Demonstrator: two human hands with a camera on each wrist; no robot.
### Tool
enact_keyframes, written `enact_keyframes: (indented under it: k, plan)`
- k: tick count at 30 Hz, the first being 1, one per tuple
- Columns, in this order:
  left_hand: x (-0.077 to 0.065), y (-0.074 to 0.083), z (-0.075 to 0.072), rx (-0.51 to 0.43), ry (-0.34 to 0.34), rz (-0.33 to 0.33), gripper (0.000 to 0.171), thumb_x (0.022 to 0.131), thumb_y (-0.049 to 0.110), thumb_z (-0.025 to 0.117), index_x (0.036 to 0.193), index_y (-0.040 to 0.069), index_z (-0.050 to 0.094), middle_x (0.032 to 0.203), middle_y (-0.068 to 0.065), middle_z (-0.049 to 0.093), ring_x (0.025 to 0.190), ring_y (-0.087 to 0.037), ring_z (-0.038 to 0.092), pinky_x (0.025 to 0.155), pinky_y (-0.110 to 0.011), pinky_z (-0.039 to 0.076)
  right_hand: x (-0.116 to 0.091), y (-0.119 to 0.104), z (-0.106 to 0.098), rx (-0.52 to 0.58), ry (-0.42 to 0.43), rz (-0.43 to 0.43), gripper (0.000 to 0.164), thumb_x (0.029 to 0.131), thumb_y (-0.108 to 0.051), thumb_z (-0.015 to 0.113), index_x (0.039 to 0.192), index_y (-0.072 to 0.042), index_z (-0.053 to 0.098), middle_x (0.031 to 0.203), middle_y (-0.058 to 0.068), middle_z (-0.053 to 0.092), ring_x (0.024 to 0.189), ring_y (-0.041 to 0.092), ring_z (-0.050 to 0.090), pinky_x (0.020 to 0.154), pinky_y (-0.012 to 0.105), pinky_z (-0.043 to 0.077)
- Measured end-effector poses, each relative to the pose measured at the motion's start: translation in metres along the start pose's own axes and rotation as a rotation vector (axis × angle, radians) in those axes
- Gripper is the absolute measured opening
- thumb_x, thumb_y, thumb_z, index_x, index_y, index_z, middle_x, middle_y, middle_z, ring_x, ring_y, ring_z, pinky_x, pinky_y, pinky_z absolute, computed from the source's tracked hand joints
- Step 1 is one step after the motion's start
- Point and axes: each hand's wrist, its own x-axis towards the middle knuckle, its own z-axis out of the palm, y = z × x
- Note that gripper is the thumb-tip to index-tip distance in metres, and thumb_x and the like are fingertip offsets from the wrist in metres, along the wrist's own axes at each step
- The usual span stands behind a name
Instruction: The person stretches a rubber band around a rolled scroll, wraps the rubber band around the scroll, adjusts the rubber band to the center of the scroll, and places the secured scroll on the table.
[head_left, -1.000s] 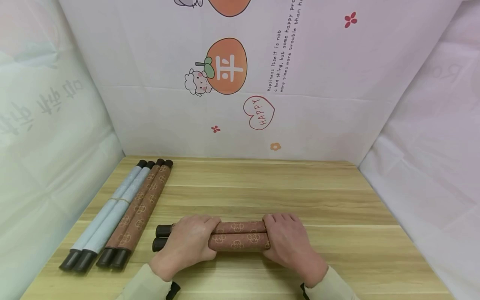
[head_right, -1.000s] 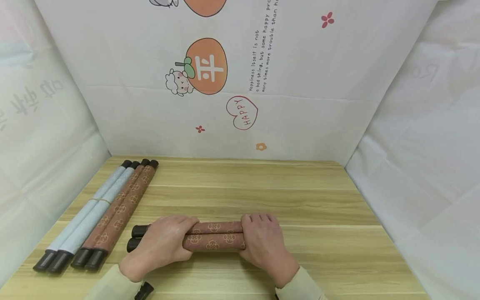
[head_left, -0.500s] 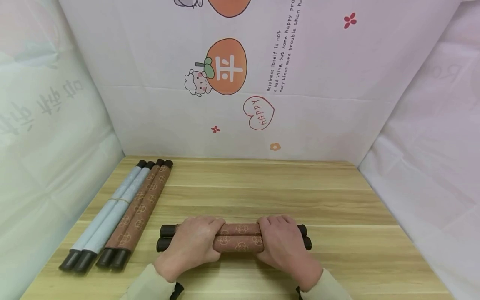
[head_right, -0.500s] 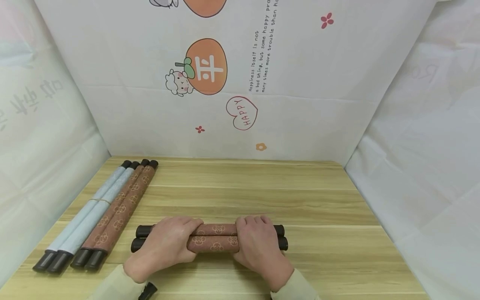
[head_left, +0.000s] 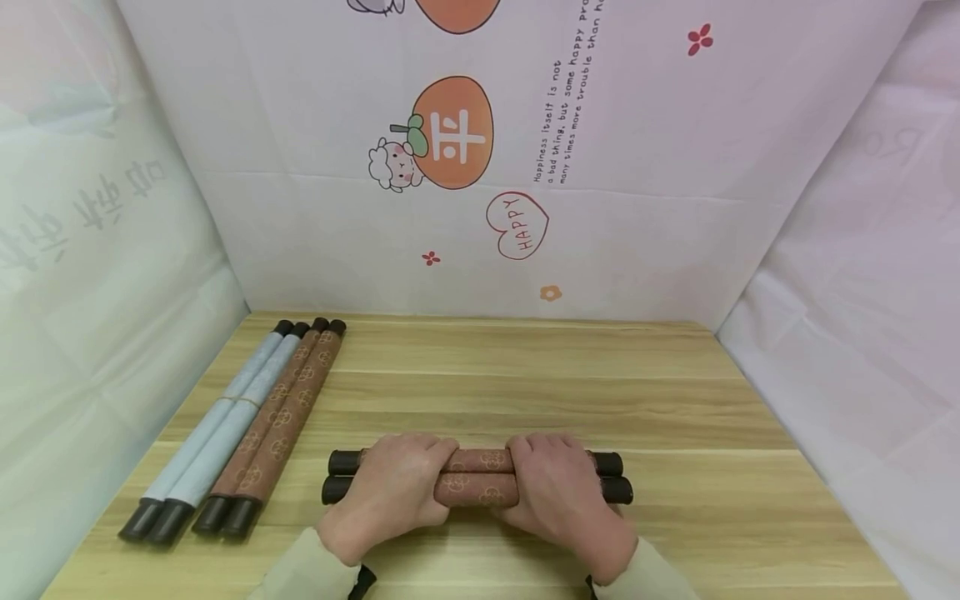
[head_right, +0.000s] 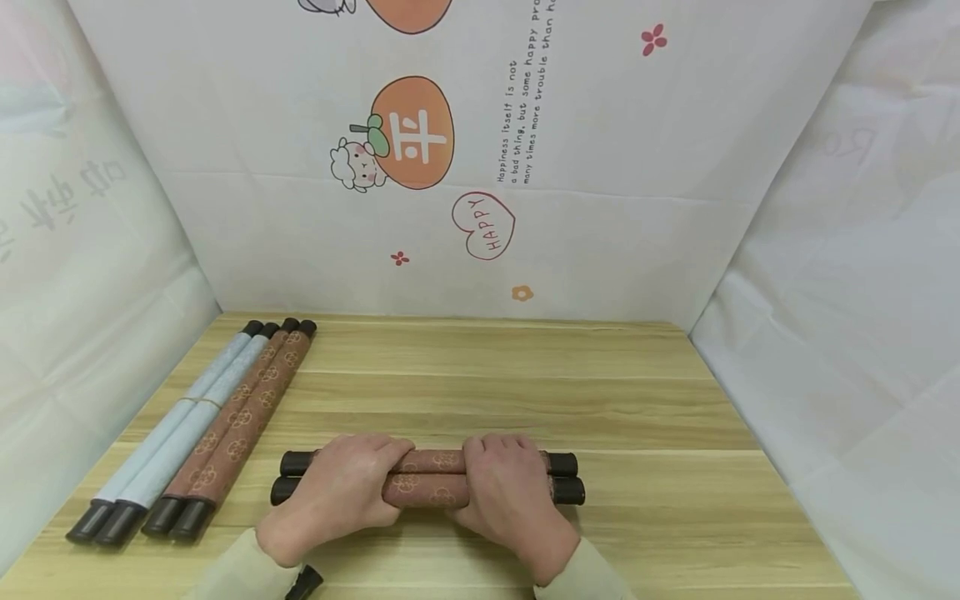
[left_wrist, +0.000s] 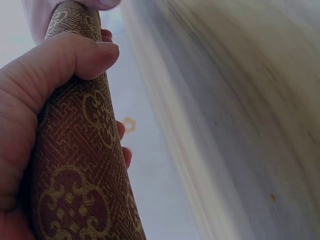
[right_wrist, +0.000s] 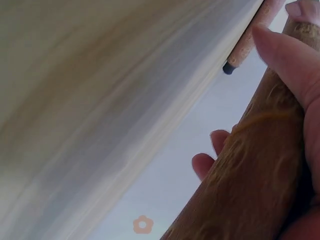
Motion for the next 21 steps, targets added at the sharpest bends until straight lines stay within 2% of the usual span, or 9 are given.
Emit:
enact_keyframes:
  k: [4,7,15,18,21]
  plan:
    - [0.002,0.002,0.0,-0.004,-0.01,0.008,0.042,0.066,0.032,0.084,0.103,0.02,0.07,0.088,0.007,0.069,0.079,-0.014,0.066,0.066,-0.039,0.056,0.0,-0.004,0.001,0.001,0.006,-0.005,0.069,0.064,-0.07,0.085,0.1,-0.016,0.063,0.089,0.003,0.068,0.087,0.025,0.07,0.086,0.047,0.057]
    - [0.002,0.001,0.001,-0.002,-0.006,0.011,0.042,0.066,0.032,0.084,0.104,0.02,0.07,0.088,0.007,0.069,0.079,-0.014,0.066,0.066,-0.039,0.056,0.0,-0.004,0.001,0.024,-0.029,0.006,0.074,0.064,-0.073,0.084,0.106,-0.016,0.063,0.095,0.004,0.07,0.093,0.027,0.07,0.089,0.049,0.056]
    - [-0.001,-0.004,0.001,0.004,-0.023,-0.001,0.048,0.068,0.034,0.084,0.111,0.018,0.072,0.093,0.006,0.072,0.082,-0.015,0.068,0.071,-0.041,0.058,-0.001,0.006,-0.009,0.129,-0.158,0.015,0.104,0.062,-0.081,0.081,0.141,-0.017,0.055,0.122,0.009,0.07,0.114,0.03,0.067,0.105,0.053,0.049]
    - [-0.002,-0.006,0.0,0.003,-0.023,-0.01,0.05,0.068,0.034,0.085,0.113,0.018,0.072,0.093,0.006,0.072,0.082,-0.014,0.068,0.071,-0.041,0.058,-0.002,0.012,-0.011,0.114,-0.179,0.024,0.107,0.061,-0.074,0.088,0.145,-0.016,0.054,0.126,0.01,0.07,0.117,0.031,0.067,0.107,0.054,0.047]
    - [-0.002,-0.009,0.0,0.011,-0.013,-0.008,0.052,0.066,0.034,0.086,0.114,0.018,0.072,0.093,0.006,0.072,0.081,-0.013,0.067,0.071,-0.04,0.058,-0.002,0.018,-0.011,0.074,-0.158,0.027,0.088,0.067,-0.053,0.092,0.139,-0.013,0.059,0.122,0.009,0.072,0.115,0.031,0.068,0.105,0.054,0.049]
